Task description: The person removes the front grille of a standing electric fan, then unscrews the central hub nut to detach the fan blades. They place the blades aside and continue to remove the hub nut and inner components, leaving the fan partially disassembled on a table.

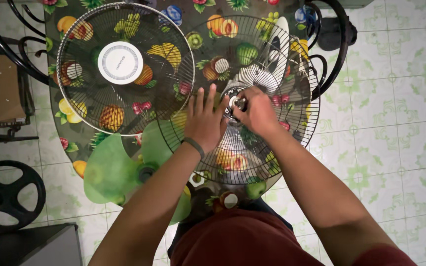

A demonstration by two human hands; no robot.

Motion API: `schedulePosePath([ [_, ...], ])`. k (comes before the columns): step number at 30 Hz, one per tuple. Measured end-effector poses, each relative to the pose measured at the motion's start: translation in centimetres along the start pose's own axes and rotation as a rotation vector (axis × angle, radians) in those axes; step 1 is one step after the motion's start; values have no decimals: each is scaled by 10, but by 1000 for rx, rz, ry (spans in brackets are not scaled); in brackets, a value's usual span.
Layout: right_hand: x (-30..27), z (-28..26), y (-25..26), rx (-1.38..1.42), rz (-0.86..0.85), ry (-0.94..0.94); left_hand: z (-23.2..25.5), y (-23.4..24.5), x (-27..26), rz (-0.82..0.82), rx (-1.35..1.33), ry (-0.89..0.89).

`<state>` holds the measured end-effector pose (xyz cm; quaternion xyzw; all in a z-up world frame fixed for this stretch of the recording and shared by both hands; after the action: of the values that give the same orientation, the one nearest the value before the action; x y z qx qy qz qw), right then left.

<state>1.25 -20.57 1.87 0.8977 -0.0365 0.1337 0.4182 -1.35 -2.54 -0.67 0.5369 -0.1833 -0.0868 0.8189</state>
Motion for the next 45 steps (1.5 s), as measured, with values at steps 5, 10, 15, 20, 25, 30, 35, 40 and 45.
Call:
schedulePosePath([
  [5, -16, -5, 3, 38, -59, 55, 8, 7, -21, 15, -25, 39],
  [10, -35, -14, 6, 37, -103, 87, 16, 18, -46, 0, -43, 46],
  [15, -56, -27, 10, -9, -187, 34, 16, 21, -67, -25, -65, 10],
  [20, -69, -38, 17, 9, -164, -40, 15, 19, -73, -35, -68, -13],
  [25, -84, -45, 31, -37, -18, 104, 15, 20, -70, -121, -32, -5],
  [30, -105, -19, 73, -221, 263, 145, 11, 20, -69, -134, -41, -23],
  [35, -123, 32, 111, -645, 390, -23, 7, 16, -71, -97, -44, -43],
  [40, -135, 75, 101, 14, 243, -791, 9, 16, -74, -45, -48, -56],
  [45, -143, 74, 91, 21, 223, -836, 7, 12, -71, -41, -37, -76],
])
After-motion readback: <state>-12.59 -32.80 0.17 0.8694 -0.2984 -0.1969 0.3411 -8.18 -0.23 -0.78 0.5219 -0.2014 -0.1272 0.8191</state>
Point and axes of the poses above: each hand's wrist, its own x-axis towards the middle knuckle, its own y-axis out of the back of the hand, z = x × y, the point moved 2 cm from there along x, towards the middle knuckle, and after that the axes turned 13 degrees about z, right-handed, at the moved point
